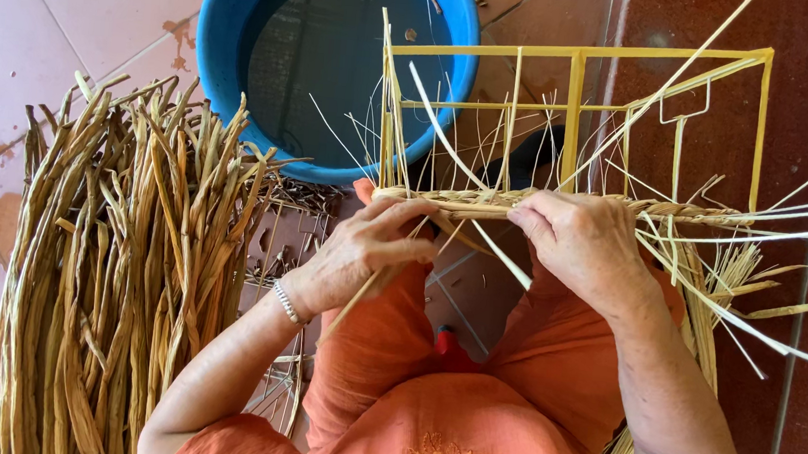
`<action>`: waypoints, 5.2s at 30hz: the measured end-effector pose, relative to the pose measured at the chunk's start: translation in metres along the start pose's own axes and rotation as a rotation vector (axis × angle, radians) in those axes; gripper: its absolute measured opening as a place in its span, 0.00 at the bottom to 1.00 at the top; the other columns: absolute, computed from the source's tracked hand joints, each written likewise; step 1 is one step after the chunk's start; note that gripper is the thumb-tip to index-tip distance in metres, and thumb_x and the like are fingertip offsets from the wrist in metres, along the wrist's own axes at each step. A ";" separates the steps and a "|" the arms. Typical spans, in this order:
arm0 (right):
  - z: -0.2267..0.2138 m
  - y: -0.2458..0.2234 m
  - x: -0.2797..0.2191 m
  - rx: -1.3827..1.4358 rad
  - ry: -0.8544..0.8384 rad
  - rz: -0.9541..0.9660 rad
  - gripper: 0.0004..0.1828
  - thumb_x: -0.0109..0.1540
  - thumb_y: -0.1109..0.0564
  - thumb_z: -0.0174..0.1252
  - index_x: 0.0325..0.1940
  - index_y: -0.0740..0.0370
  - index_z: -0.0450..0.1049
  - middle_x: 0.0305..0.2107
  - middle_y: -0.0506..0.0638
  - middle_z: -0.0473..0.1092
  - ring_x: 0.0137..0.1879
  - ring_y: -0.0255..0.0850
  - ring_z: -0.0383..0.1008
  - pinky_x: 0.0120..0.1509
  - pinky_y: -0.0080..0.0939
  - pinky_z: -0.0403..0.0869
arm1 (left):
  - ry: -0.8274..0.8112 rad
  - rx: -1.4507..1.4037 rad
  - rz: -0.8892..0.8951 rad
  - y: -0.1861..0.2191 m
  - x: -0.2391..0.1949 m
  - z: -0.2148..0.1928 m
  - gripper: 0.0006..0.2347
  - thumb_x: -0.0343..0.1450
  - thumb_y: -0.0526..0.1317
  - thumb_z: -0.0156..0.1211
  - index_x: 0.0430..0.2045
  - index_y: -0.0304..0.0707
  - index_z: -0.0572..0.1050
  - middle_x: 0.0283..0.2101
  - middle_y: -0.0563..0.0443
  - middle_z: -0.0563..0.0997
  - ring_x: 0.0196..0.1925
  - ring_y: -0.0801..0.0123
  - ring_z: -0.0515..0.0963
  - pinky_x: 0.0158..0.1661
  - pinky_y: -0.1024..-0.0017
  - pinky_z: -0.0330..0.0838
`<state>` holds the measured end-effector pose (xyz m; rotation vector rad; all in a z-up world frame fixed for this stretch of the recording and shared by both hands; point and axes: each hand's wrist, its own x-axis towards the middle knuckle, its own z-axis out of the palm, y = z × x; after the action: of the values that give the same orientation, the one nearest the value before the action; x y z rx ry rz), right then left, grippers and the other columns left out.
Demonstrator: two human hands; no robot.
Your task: The person weaves dried palm leaves into a rectangular basket frame using a yellow metal jig. They interlace the leaves by hand, occasionally using scissors to trim excess material.
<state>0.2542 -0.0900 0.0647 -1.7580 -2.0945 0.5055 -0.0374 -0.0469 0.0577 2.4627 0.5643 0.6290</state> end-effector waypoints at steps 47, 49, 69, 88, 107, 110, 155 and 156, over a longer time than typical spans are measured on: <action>0.095 -0.002 -0.049 -0.529 0.503 -0.193 0.15 0.65 0.47 0.72 0.33 0.53 0.75 0.66 0.49 0.69 0.78 0.58 0.54 0.79 0.78 0.31 | 0.131 0.008 -0.436 -0.063 0.060 0.051 0.06 0.71 0.40 0.63 0.30 0.39 0.75 0.22 0.47 0.81 0.25 0.54 0.82 0.30 0.61 0.76; 0.096 0.000 -0.055 -0.555 0.543 -0.189 0.12 0.66 0.49 0.72 0.34 0.51 0.76 0.69 0.47 0.68 0.79 0.57 0.52 0.81 0.76 0.29 | 0.127 -0.126 -0.467 -0.057 0.055 0.039 0.06 0.71 0.40 0.64 0.33 0.38 0.77 0.25 0.47 0.83 0.27 0.59 0.84 0.31 0.65 0.78; 0.098 0.044 -0.149 0.028 0.491 0.166 0.16 0.56 0.44 0.72 0.27 0.58 0.79 0.33 0.51 0.77 0.53 0.51 0.74 0.70 0.79 0.55 | 0.078 -0.323 -0.650 -0.059 0.039 0.038 0.05 0.75 0.31 0.65 0.40 0.23 0.81 0.36 0.50 0.84 0.36 0.81 0.80 0.38 0.82 0.77; 0.195 0.292 -0.257 0.008 0.462 0.850 0.09 0.59 0.52 0.73 0.37 0.55 0.79 0.37 0.48 0.75 0.47 0.44 0.73 0.54 0.49 0.74 | 0.114 -0.422 -0.803 -0.042 0.040 0.033 0.09 0.75 0.29 0.61 0.49 0.28 0.79 0.42 0.49 0.84 0.42 0.77 0.82 0.46 0.79 0.78; 0.005 0.027 -0.146 0.733 0.328 -0.034 0.13 0.63 0.67 0.60 0.50 0.57 0.79 0.41 0.53 0.71 0.44 0.38 0.78 0.44 0.32 0.78 | 0.247 -0.127 -0.267 -0.039 0.031 0.034 0.08 0.70 0.27 0.69 0.37 0.34 0.76 0.41 0.46 0.80 0.38 0.66 0.81 0.38 0.73 0.76; 0.012 -0.016 -0.092 0.437 0.352 -0.272 0.16 0.60 0.68 0.64 0.50 0.55 0.78 0.33 0.51 0.70 0.42 0.43 0.74 0.48 0.41 0.74 | 0.242 -0.022 -0.217 -0.030 0.027 0.031 0.06 0.70 0.27 0.67 0.35 0.35 0.75 0.43 0.48 0.81 0.43 0.59 0.84 0.41 0.67 0.79; 0.017 -0.024 -0.046 -0.263 0.340 -0.115 0.12 0.60 0.55 0.73 0.41 0.62 0.79 0.29 0.49 0.73 0.34 0.41 0.75 0.37 0.39 0.76 | 0.095 -0.074 -0.265 -0.026 0.049 0.041 0.12 0.72 0.28 0.60 0.50 0.37 0.76 0.42 0.44 0.76 0.43 0.55 0.80 0.41 0.61 0.76; 0.014 -0.028 -0.044 -0.278 0.384 -0.153 0.12 0.60 0.55 0.72 0.42 0.62 0.78 0.30 0.49 0.73 0.35 0.41 0.75 0.39 0.39 0.76 | 0.129 -0.165 -0.233 -0.024 0.048 0.036 0.14 0.71 0.27 0.59 0.52 0.36 0.75 0.44 0.44 0.76 0.45 0.55 0.81 0.44 0.62 0.77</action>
<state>0.2309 -0.1385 0.0645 -1.6545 -2.0657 -0.1645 0.0142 -0.0177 0.0320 2.1734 0.8031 0.7117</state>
